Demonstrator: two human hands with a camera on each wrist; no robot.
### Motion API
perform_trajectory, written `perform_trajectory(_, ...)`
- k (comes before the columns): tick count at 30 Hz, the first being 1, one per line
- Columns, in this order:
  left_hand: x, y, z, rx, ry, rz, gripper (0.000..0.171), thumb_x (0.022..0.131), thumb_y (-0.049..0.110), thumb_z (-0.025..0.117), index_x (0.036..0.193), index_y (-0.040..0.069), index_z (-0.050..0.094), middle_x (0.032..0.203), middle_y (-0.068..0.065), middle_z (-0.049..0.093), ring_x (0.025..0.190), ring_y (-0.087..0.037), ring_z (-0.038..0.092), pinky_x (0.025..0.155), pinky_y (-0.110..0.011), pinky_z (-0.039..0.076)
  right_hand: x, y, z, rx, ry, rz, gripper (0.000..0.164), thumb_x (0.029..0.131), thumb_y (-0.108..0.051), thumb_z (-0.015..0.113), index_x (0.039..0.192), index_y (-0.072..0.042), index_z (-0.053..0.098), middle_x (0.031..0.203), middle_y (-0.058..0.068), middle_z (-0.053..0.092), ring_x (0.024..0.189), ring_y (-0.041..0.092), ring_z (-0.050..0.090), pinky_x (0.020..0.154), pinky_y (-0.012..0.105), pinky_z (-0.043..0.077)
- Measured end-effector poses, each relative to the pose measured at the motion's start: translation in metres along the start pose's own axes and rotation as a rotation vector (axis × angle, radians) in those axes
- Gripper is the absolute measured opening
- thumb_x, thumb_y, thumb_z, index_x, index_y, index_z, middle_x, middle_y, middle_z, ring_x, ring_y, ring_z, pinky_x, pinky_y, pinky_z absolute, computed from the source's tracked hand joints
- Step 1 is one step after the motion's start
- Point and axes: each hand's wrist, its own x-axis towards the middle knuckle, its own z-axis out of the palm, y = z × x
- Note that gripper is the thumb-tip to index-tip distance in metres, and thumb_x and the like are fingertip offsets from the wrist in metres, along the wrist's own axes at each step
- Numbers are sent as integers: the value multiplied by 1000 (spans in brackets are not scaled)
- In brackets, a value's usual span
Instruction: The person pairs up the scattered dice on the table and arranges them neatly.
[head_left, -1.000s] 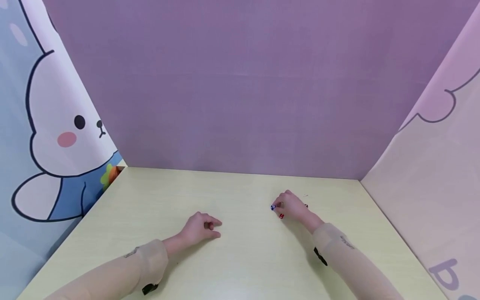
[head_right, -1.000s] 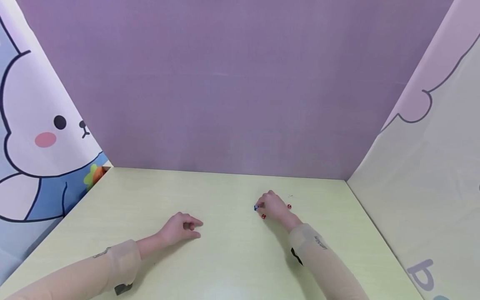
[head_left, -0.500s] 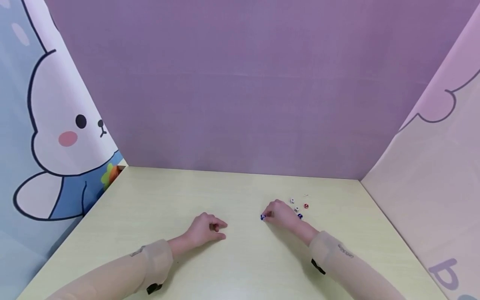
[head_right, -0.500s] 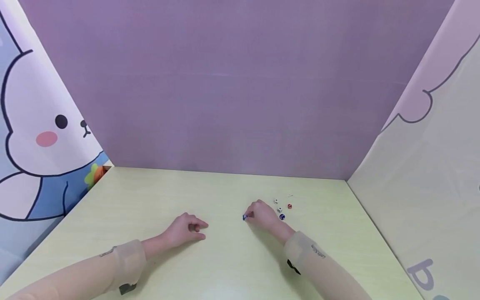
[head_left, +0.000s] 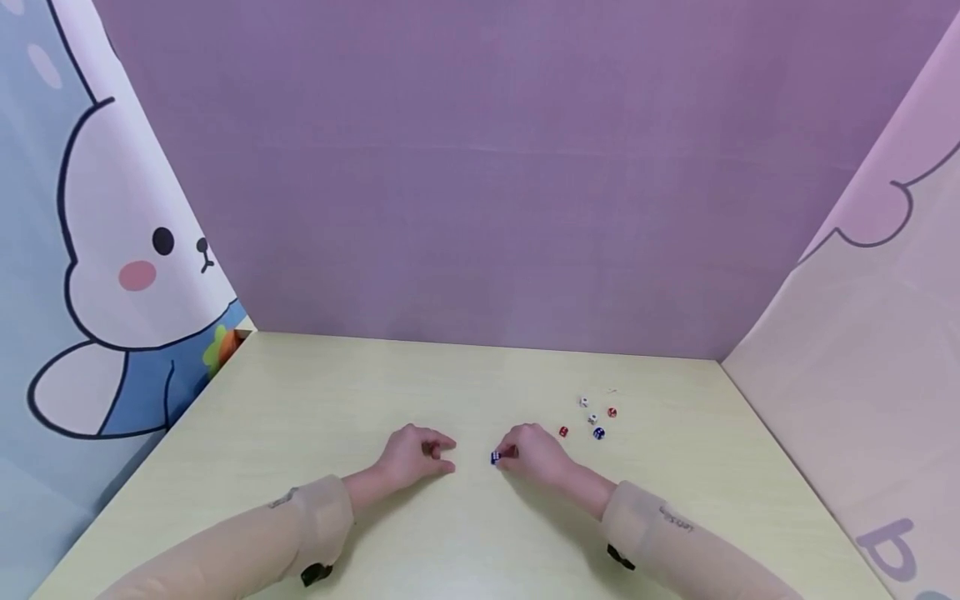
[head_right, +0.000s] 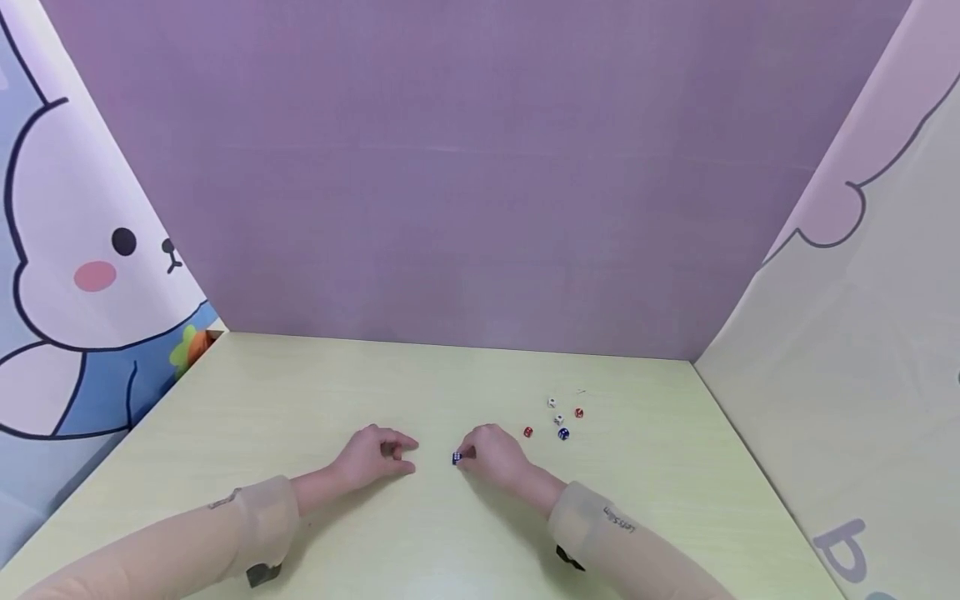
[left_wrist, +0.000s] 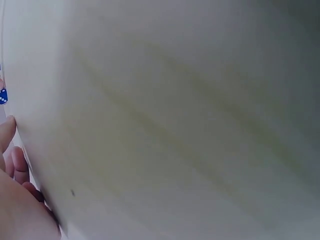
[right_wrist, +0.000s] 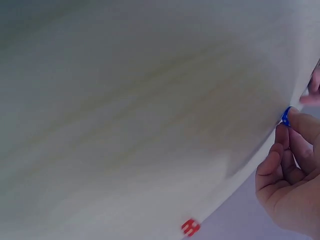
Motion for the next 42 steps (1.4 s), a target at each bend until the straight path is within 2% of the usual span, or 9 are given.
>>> perform_trajectory(7, 2, -4, -1, -35, 17, -24, 29, 72, 21, 82, 98, 12, 73, 68, 9, 59, 67, -6, 53, 68, -21, 45, 9, -21, 6, 33, -33, -19, 13, 77, -12, 76, 89, -6, 74, 84, 3, 72, 77, 11, 65, 71, 20, 51)
perform_trajectory(18, 3, -4, -3, 6, 31, 13, 21, 74, 20, 81, 92, 13, 74, 64, 10, 57, 63, -5, 51, 69, -23, 43, 20, -39, 14, 46, -36, -34, 11, 79, -11, 75, 88, -6, 74, 82, 2, 72, 74, 7, 65, 68, 15, 49)
perform_trajectory(33, 1, -7, -3, -48, 29, 16, 11, 74, 15, 80, 84, 13, 75, 64, 7, 60, 62, -6, 51, 64, -22, 40, 29, -47, 23, 25, -8, -14, 6, 78, -11, 76, 83, -9, 74, 78, -1, 71, 70, 4, 62, 65, 13, 47)
perform_trajectory(42, 3, -13, -2, -58, 9, 82, 14, 72, 17, 82, 84, 13, 75, 63, 9, 59, 62, -2, 49, 66, -21, 40, 33, -48, 29, -5, 43, -11, 9, 78, -18, 77, 80, -11, 75, 75, -2, 71, 69, 5, 62, 63, 16, 47)
